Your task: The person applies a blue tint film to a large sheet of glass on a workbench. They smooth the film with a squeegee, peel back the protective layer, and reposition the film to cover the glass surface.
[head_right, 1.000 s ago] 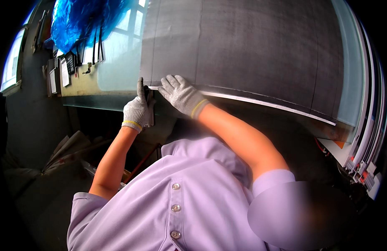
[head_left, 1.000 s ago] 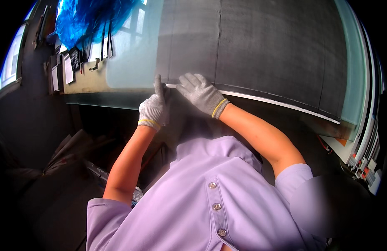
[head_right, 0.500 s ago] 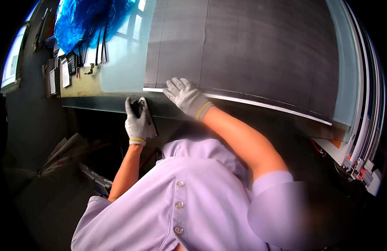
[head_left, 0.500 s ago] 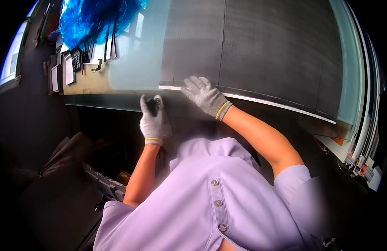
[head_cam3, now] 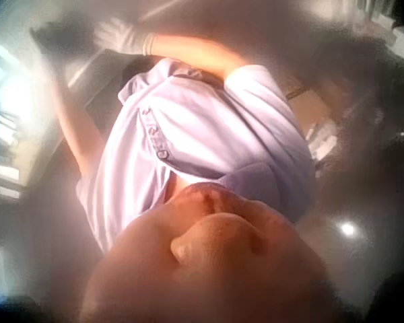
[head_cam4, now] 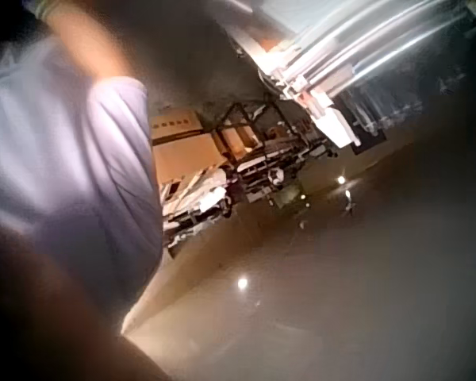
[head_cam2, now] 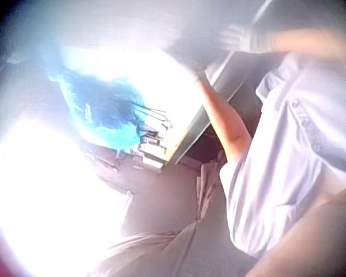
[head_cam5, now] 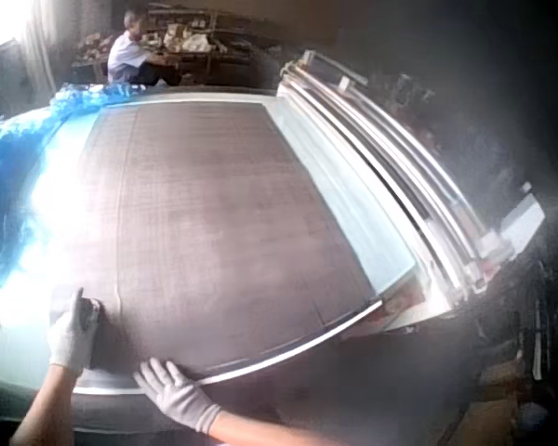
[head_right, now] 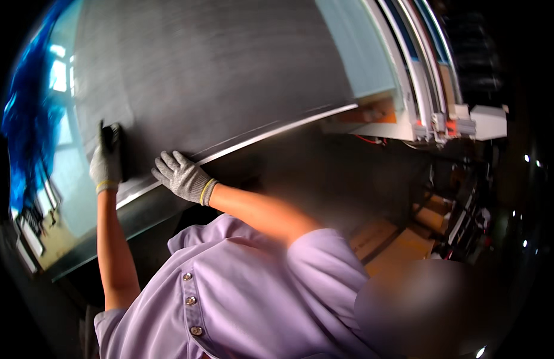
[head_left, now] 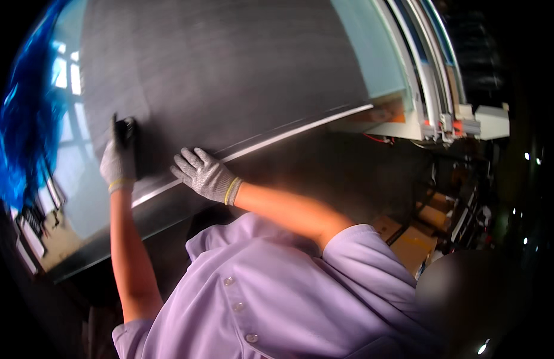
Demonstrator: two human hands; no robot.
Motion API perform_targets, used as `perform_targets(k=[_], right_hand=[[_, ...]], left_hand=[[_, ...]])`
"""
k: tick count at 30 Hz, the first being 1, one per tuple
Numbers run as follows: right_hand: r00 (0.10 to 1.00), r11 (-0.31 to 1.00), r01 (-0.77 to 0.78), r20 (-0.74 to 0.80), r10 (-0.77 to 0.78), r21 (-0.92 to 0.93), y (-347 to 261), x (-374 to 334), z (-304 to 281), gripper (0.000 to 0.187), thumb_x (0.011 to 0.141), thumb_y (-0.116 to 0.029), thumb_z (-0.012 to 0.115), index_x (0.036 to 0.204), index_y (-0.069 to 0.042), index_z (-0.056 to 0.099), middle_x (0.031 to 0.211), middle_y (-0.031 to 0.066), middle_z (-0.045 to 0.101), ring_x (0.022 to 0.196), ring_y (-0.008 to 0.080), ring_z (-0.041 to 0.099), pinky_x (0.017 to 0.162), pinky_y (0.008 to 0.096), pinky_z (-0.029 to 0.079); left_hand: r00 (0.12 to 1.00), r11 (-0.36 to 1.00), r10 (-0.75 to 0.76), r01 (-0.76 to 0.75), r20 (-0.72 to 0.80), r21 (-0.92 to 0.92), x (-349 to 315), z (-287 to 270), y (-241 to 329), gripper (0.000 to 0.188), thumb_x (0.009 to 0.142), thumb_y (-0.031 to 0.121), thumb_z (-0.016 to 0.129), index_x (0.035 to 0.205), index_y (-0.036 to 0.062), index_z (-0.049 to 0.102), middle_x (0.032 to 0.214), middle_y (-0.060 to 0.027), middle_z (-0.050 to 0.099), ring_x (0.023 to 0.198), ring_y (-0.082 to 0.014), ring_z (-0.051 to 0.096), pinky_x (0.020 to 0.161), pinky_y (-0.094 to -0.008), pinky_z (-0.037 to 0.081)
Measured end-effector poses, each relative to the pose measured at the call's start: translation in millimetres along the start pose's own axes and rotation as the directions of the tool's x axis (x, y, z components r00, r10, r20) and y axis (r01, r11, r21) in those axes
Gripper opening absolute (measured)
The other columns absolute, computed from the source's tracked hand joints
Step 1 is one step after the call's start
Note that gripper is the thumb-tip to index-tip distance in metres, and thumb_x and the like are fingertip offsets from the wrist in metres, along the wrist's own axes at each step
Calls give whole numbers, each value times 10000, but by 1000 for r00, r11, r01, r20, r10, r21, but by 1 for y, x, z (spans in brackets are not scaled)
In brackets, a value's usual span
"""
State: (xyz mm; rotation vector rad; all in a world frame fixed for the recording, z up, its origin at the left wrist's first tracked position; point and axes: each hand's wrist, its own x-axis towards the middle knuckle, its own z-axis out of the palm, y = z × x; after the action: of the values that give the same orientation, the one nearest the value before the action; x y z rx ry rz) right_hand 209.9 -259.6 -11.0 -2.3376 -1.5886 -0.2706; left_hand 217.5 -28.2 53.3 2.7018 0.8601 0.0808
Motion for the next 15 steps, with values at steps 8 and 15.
perform_targets(k=[8,15], right_hand=[[811,732,-505,39,584,-457,197,-203,-107,472,884,-155,453,1344,-53,471,1395,136,460,1254,324,451,1028,495,369],[567,572,-819,-218,795,-45,318,-297,-151,448,752,-92,652,1193,-157,603,1257,105,541,1161,299,499,976,421,413]], left_hand=[[998,982,56,-63,-41,-179,-19,20,-22,582,963,423,484,1470,209,293,1231,-156,610,1135,-341,579,920,-437,460],[754,837,546,-474,-366,273,-84,94,208,516,812,328,723,1256,115,570,1255,-91,576,975,-208,623,814,-321,526]])
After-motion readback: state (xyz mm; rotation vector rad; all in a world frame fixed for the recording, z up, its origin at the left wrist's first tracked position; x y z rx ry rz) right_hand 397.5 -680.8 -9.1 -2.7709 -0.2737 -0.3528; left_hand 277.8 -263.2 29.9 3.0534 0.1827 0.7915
